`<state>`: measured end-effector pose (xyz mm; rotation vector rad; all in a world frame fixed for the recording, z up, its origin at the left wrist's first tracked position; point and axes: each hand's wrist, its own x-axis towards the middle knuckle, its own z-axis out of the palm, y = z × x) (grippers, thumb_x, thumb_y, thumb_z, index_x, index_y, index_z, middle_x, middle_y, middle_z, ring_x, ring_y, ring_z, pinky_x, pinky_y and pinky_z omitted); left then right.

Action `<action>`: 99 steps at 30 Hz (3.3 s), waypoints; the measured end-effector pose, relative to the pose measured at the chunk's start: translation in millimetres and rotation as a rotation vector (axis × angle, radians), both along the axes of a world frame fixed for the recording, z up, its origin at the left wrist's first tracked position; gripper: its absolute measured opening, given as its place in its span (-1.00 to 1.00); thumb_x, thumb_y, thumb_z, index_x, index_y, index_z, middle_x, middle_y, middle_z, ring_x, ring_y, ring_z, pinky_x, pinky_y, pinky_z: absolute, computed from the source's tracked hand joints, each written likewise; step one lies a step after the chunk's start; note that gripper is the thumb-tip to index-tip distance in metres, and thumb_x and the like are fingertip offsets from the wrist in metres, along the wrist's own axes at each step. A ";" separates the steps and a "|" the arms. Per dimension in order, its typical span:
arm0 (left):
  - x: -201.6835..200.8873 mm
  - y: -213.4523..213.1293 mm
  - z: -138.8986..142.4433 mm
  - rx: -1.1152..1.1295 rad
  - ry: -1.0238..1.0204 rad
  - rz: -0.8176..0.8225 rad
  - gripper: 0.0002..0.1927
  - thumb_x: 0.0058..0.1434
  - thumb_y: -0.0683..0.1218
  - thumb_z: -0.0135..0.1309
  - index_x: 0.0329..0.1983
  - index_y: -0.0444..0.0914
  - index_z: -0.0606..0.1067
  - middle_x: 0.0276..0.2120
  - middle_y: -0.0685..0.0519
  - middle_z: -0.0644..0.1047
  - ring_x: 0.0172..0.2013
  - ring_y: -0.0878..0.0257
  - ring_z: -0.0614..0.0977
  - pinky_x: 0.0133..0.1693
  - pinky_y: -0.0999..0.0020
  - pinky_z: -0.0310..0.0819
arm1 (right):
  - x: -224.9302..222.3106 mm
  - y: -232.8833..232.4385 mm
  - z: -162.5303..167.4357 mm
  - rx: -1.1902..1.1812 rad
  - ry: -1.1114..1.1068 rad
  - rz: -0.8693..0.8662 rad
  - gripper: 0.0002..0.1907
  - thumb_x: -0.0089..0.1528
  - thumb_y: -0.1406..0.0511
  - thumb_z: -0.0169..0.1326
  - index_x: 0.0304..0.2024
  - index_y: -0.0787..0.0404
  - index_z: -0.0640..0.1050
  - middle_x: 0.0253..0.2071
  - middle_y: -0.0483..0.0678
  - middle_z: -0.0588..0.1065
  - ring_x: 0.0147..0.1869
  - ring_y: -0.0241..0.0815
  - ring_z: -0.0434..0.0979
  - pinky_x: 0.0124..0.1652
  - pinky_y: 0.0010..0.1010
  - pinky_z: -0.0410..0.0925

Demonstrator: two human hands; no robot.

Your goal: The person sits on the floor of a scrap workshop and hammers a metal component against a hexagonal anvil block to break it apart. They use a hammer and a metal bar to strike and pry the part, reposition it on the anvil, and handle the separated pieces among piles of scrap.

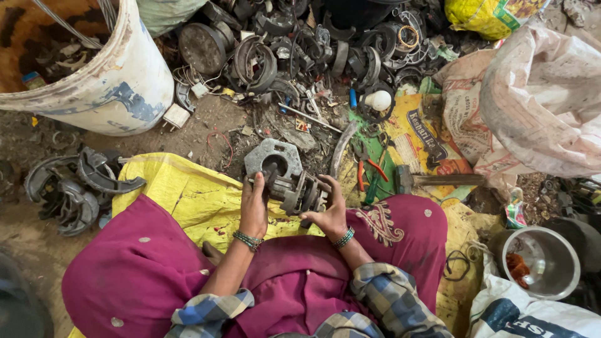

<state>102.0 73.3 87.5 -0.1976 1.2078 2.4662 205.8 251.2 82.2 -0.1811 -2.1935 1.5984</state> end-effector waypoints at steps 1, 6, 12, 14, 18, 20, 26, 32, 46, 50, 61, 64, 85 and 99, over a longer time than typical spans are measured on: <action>0.4 0.0 1.9 -0.036 0.027 0.011 -0.59 0.41 0.12 -0.02 0.13 -0.25 0.47 0.04 0.09 0.59 0.05 0.32 0.55 0.15 0.35 0.37 | -0.1 0.4 1.1 0.007 -0.017 -0.008 0.24 -0.19 0.03 0.53 0.41 0.28 0.22 0.31 0.11 0.39 0.41 -0.01 0.43 0.33 -0.19 0.38; 3.3 -1.9 6.5 -0.213 0.168 0.040 -0.64 0.44 0.13 -0.07 0.11 -0.17 0.44 0.00 0.16 0.53 0.02 0.38 0.49 0.13 0.40 0.33 | -0.3 1.3 7.9 -0.291 -0.143 0.081 0.28 -0.23 0.05 0.57 0.40 0.22 0.18 0.28 0.09 0.41 0.33 -0.05 0.47 0.22 -0.22 0.48; 3.9 -2.5 3.8 -0.219 0.233 0.057 -0.69 0.53 0.10 -0.05 0.04 -0.22 0.44 -0.12 0.14 0.47 -0.09 0.37 0.44 0.06 0.39 0.34 | -0.1 0.3 10.4 -0.319 -0.086 0.179 0.25 -0.15 0.18 0.58 0.44 0.24 0.15 0.35 0.14 0.38 0.40 -0.04 0.43 0.31 -0.23 0.41; 4.0 -2.3 1.4 -0.163 0.208 0.091 -0.70 0.50 0.10 -0.06 0.02 -0.21 0.45 -0.09 0.16 0.50 -0.06 0.40 0.47 0.07 0.42 0.36 | -0.7 -1.1 11.4 -0.315 -0.057 0.207 0.24 -0.12 0.24 0.58 0.47 0.23 0.14 0.38 0.15 0.35 0.44 -0.03 0.39 0.35 -0.21 0.37; 2.2 -1.5 -5.4 -0.068 0.127 0.160 -0.71 0.50 0.08 -0.07 -0.01 -0.21 0.49 -0.10 0.17 0.54 -0.07 0.39 0.50 0.05 0.43 0.38 | -2.4 -4.5 17.8 -0.428 -0.122 0.206 0.23 -0.12 0.29 0.57 0.45 0.16 0.10 0.38 0.12 0.34 0.39 -0.05 0.41 0.27 -0.19 0.44; 0.9 -0.9 -8.7 0.064 0.078 0.193 -0.73 0.53 0.06 -0.04 0.00 -0.23 0.48 -0.10 0.15 0.51 -0.08 0.37 0.48 0.03 0.39 0.39 | -3.2 -6.2 22.5 -0.424 -0.111 0.204 0.21 -0.10 0.31 0.56 0.46 0.15 0.10 0.39 0.12 0.33 0.40 -0.05 0.40 0.28 -0.19 0.43; -1.7 -3.9 -8.1 0.161 -0.017 0.216 -0.70 0.48 0.07 -0.03 0.02 -0.24 0.48 -0.06 0.10 0.55 -0.05 0.34 0.55 0.06 0.37 0.44 | -5.8 -9.2 34.0 -0.388 -0.110 0.190 0.20 -0.10 0.31 0.55 0.45 0.15 0.11 0.40 0.15 0.32 0.39 -0.06 0.41 0.23 -0.24 0.45; -2.9 -6.5 -1.2 0.200 -0.066 0.212 -0.69 0.44 0.07 -0.02 0.03 -0.24 0.48 -0.06 0.10 0.56 -0.06 0.33 0.56 0.03 0.35 0.48 | -6.6 -10.0 34.2 -0.380 -0.108 0.191 0.20 -0.09 0.30 0.55 0.46 0.14 0.11 0.42 0.16 0.33 0.39 -0.05 0.42 0.24 -0.24 0.45; 4.7 0.4 4.7 -0.065 0.094 0.169 -0.69 0.48 0.10 -0.07 0.01 -0.21 0.48 -0.08 0.17 0.54 -0.05 0.39 0.49 0.07 0.40 0.37 | -2.5 -0.7 19.0 -0.313 -0.097 0.197 0.27 -0.17 0.25 0.58 0.46 0.19 0.12 0.39 0.09 0.34 0.42 -0.05 0.40 0.30 -0.21 0.43; 2.0 -0.2 7.6 0.054 0.054 0.213 -0.71 0.48 0.08 -0.04 0.02 -0.22 0.48 -0.08 0.14 0.54 -0.05 0.36 0.51 0.06 0.39 0.39 | -4.7 -0.8 23.8 -0.341 -0.086 0.219 0.25 -0.12 0.25 0.57 0.48 0.22 0.13 0.40 0.11 0.32 0.44 -0.04 0.36 0.32 -0.21 0.37; -1.9 -6.2 5.1 0.091 -0.083 0.259 -0.73 0.43 0.09 0.02 -0.03 -0.20 0.47 -0.13 0.14 0.54 -0.12 0.36 0.54 -0.04 0.37 0.48 | -10.5 -4.2 42.3 -0.473 -0.207 0.294 0.12 -0.01 0.23 0.46 0.49 0.21 0.13 0.41 0.16 0.27 0.45 -0.02 0.31 0.34 -0.20 0.30; -2.2 -4.2 1.6 0.093 -0.072 0.263 -0.72 0.43 0.09 0.02 -0.04 -0.21 0.47 -0.13 0.15 0.55 -0.10 0.36 0.55 -0.02 0.37 0.47 | -10.6 -3.5 42.4 -0.484 -0.214 0.299 0.10 0.00 0.24 0.43 0.49 0.21 0.13 0.42 0.14 0.27 0.46 -0.02 0.31 0.36 -0.20 0.28; -28.0 -24.6 12.1 -0.372 0.229 -0.102 -0.71 0.36 0.04 0.16 -0.06 -0.28 0.57 -0.26 0.14 0.58 -0.25 0.41 0.51 -0.17 0.48 0.41 | -16.1 3.8 31.5 -0.544 -0.152 0.166 0.03 0.04 0.06 0.40 0.40 0.40 0.27 0.29 0.10 0.42 0.36 -0.08 0.42 0.31 -0.27 0.29; -27.1 -37.6 21.9 -0.756 0.445 -0.292 -0.67 0.21 0.03 0.29 -0.11 -0.30 0.66 -0.38 0.04 0.69 -0.38 0.39 0.63 -0.28 0.41 0.52 | -14.7 8.2 25.4 -0.738 -0.041 0.173 -0.08 0.12 0.19 0.30 0.43 0.41 0.23 0.31 0.11 0.38 0.38 -0.09 0.38 0.35 -0.30 0.23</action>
